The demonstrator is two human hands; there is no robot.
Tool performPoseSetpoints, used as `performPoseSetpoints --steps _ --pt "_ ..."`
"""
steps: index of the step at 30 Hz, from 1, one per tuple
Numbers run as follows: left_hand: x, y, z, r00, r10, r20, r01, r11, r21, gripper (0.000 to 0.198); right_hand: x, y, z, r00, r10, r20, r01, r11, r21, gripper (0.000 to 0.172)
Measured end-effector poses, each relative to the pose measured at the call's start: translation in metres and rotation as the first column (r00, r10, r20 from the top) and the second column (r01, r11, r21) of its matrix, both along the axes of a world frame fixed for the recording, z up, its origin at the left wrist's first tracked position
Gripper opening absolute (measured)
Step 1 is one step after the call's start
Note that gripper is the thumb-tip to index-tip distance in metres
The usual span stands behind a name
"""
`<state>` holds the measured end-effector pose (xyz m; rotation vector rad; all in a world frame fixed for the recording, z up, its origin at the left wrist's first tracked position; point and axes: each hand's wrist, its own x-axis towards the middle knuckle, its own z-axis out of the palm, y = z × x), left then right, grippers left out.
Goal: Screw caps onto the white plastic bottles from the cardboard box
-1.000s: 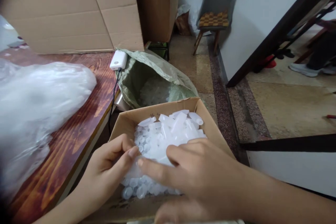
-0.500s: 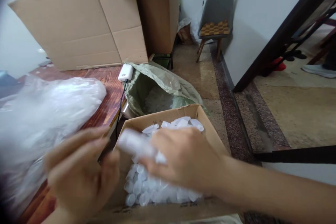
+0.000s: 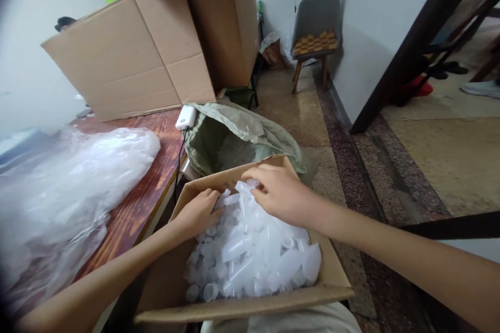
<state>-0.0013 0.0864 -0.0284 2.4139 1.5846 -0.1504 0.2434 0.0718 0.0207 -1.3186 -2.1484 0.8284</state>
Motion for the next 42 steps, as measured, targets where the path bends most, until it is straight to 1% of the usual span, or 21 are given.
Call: performPoseSetpoints --steps 4,6,12,15,18,20,21,23,24,25,26,27,29,30,31,33,34,35,37,39,42 --pt "0.001 -0.003 0.010 0.999 0.029 0.039 -0.028 0.999 -0.023 0.009 0.004 -0.004 -0.008 0.997 0.031 0.072 -0.036 0.997 0.066 0.024" --pt "0.005 -0.014 0.022 0.996 0.015 0.089 -0.014 1.000 -0.018 0.015 0.003 -0.007 -0.010 0.996 0.034 0.088 -0.043 0.994 0.100 0.021" --pt "0.023 -0.053 0.062 0.922 -0.065 0.382 0.087 0.995 -0.040 0.026 -0.004 -0.017 -0.002 0.965 0.195 0.174 -0.234 0.941 0.245 0.021" --pt "0.028 -0.063 0.075 0.894 -0.006 0.449 0.079 0.987 -0.143 0.021 -0.005 -0.024 0.006 0.952 0.244 0.185 -0.287 0.921 0.264 0.018" --pt "0.031 -0.068 0.084 0.817 0.145 0.558 0.018 0.961 -0.276 0.024 -0.002 -0.030 0.013 0.941 0.292 0.169 -0.331 0.895 0.300 0.017" --pt "0.033 -0.070 0.088 0.711 0.346 0.613 -0.042 0.890 -0.454 0.036 0.001 -0.035 0.017 0.935 0.330 0.130 -0.355 0.860 0.367 0.018" --pt "0.035 -0.071 0.089 0.644 0.470 0.603 -0.055 0.816 -0.576 0.042 0.001 -0.037 0.019 0.926 0.360 0.109 -0.372 0.833 0.410 0.019" --pt "0.037 -0.073 0.091 0.534 0.679 0.504 -0.020 0.606 -0.795 0.052 0.002 -0.043 0.023 0.905 0.417 0.088 -0.400 0.759 0.513 0.022" --pt "0.037 -0.074 0.092 0.514 0.733 0.446 0.007 0.516 -0.856 0.055 0.001 -0.046 0.025 0.896 0.433 0.096 -0.410 0.726 0.553 0.023" --pt "0.037 -0.075 0.093 0.517 0.749 0.415 0.022 0.473 -0.881 0.057 0.000 -0.048 0.027 0.893 0.437 0.111 -0.415 0.702 0.578 0.024" --pt "0.037 -0.076 0.093 0.543 0.727 0.421 0.020 0.489 -0.872 0.059 -0.001 -0.050 0.028 0.896 0.427 0.125 -0.414 0.696 0.586 0.024" --pt "0.036 -0.077 0.093 0.584 0.666 0.465 0.004 0.570 -0.822 0.059 -0.003 -0.052 0.029 0.903 0.410 0.131 -0.406 0.708 0.578 0.025" --pt "0.034 -0.081 0.094 0.677 0.443 0.588 -0.030 0.815 -0.579 0.055 -0.007 -0.054 0.029 0.923 0.369 0.112 -0.376 0.798 0.471 0.036" --pt "0.033 -0.082 0.094 0.716 0.312 0.624 -0.028 0.907 -0.421 0.052 -0.010 -0.055 0.028 0.932 0.351 0.087 -0.357 0.856 0.373 0.044" --pt "0.033 -0.084 0.094 0.742 0.204 0.638 -0.019 0.958 -0.285 0.048 -0.011 -0.056 0.028 0.938 0.343 0.058 -0.346 0.904 0.251 0.051" --pt "0.032 -0.087 0.095 0.759 0.106 0.642 -0.009 0.988 -0.153 0.045 -0.012 -0.057 0.029 0.949 0.316 0.005 -0.316 0.946 0.068 0.058" --pt "0.031 -0.087 0.096 0.756 0.107 0.646 -0.007 0.988 -0.155 0.045 -0.012 -0.058 0.030 0.953 0.302 -0.012 -0.300 0.951 0.074 0.058" --pt "0.031 -0.088 0.098 0.750 0.122 0.651 -0.012 0.985 -0.170 0.046 -0.010 -0.057 0.030 0.951 0.307 -0.018 -0.300 0.939 0.170 0.057" --pt "0.029 -0.088 0.102 0.740 0.152 0.656 -0.019 0.978 -0.205 0.048 -0.004 -0.055 0.030 0.929 0.368 0.045 -0.346 0.818 0.459 0.056" --pt "0.028 -0.088 0.106 0.732 0.183 0.656 -0.017 0.968 -0.252 0.049 0.003 -0.051 0.028 0.895 0.411 0.175 -0.436 0.722 0.537 0.054" --pt "0.026 -0.090 0.111 0.724 0.233 0.649 -0.034 0.952 -0.304 0.051 0.010 -0.047 0.027 0.906 0.375 0.195 -0.423 0.817 0.391 0.055"
